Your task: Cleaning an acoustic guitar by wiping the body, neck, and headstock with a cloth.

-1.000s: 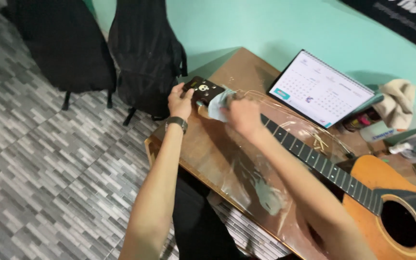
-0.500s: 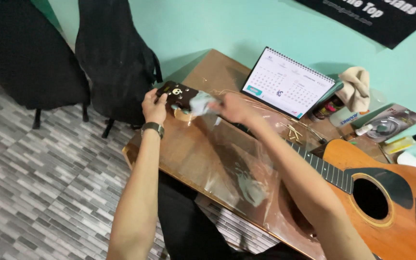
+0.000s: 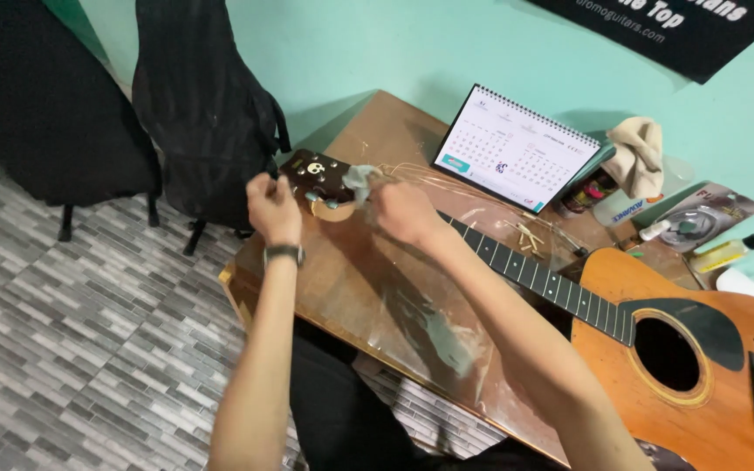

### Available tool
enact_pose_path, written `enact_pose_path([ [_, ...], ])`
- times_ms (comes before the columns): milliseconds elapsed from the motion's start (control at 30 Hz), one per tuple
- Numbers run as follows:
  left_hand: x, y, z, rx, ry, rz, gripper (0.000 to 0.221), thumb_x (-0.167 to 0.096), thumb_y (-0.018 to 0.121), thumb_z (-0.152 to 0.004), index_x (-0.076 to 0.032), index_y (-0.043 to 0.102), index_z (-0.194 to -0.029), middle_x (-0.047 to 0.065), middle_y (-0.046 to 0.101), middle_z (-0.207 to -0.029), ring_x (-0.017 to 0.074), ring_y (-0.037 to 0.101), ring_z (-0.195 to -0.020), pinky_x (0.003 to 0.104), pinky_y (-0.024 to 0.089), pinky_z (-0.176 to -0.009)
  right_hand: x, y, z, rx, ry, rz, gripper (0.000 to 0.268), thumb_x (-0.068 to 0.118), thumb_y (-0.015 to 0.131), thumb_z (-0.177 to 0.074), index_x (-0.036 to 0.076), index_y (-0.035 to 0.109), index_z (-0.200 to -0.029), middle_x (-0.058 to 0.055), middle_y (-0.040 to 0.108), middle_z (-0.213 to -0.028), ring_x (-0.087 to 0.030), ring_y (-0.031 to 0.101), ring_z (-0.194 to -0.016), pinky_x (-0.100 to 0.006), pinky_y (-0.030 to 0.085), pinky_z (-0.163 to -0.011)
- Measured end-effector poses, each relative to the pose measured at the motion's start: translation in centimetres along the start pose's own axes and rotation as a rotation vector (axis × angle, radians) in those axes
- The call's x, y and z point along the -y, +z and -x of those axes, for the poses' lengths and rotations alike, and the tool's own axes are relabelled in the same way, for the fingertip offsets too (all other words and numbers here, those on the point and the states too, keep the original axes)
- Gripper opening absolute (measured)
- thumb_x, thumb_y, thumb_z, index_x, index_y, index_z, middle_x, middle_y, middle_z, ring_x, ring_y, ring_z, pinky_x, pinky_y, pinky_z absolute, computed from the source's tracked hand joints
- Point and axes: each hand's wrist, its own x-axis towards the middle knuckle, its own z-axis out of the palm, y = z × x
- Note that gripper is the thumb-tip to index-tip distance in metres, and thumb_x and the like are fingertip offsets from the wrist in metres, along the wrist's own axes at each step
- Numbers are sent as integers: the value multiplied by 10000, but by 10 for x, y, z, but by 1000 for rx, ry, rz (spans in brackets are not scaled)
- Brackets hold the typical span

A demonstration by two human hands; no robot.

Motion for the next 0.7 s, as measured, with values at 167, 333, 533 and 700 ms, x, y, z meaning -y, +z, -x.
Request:
enact_pose_path([
  [167, -87, -47, 154, 446, -715, 729, 171, -227, 707, -921, -161, 682, -1077, 59, 729, -1011, 193, 716, -895, 296, 563, -780, -11, -26, 58, -340, 321, -1045, 366, 263, 637, -939, 11, 588, -1201, -213, 595, -1122, -387, 656, -1085, -476, 558, -875],
  [333, -100, -53, 222, 631, -1378, 1365, 712, -780, 648, -815, -150, 751, -1132, 154, 753, -1178, 344, 710, -1083, 478, 519, -1014, 3, 9, 144, -264, 804, -1927, 616, 366, 649, -1009, -31, 473, -1445, -194, 623, -1280, -304, 713, -1052, -421, 633, -745],
  [533, -73, -27, 251, 577, -1458, 1081, 265, -146, 779, -904, 19, 704, -1098, 234, 756, -1078, 364, 741, -886, 483, 602, -799, -33, 89, 189, -328, 829, -1088, 670, 264, 966, -706, 71, 670, -1275, -185, 739, -1102, -329, 730, -997, -461, 606, -788],
  [700, -60, 15, 218, 284, -1392, 1161, 498, -468, 620, -997, -46, 694, -1251, 175, 717, -1263, 291, 713, -1108, 413, 595, -952, 15, -9, 231, -586, 593, -135, 514, 411, 612, -1046, 93, 537, -1442, -222, 734, -1130, -401, 706, -1063, -543, 572, -851],
])
